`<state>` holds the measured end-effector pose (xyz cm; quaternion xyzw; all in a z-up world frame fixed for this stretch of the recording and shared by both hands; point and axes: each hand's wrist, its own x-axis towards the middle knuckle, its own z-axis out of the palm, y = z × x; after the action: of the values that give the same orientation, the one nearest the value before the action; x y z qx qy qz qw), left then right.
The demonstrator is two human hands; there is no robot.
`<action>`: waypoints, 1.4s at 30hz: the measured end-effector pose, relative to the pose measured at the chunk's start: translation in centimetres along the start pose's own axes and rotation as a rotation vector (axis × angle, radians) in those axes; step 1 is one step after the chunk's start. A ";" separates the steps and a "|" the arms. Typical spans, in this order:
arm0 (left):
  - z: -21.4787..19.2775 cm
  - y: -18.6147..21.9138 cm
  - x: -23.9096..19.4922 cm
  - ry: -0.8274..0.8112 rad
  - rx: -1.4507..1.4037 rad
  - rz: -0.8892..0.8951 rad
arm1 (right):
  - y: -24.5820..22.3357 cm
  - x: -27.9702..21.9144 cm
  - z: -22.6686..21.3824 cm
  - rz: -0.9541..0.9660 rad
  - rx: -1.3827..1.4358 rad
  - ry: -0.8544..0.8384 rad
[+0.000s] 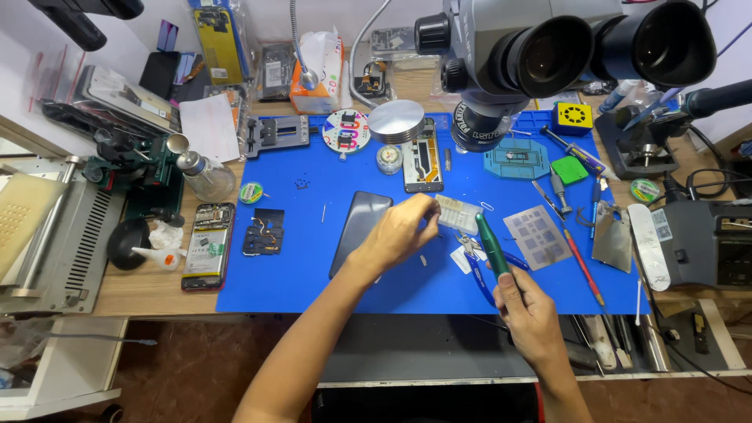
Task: The person applies glue to a small component and places it on a smartphone back cover. They then use a precision screwdriver to work on the cover and a soldering iron to heat a metal plate on the workbench.
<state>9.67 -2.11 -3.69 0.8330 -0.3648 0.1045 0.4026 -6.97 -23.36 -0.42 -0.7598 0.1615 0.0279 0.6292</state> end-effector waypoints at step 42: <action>-8.4 6.7 -1.6 -0.063 -0.495 -0.321 | -1.1 -0.7 1.2 -0.031 -0.326 -0.013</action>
<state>4.96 2.28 5.06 0.7594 -0.2550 -0.0785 0.5934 -7.11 -21.93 0.58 -0.8540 0.1390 0.0487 0.4990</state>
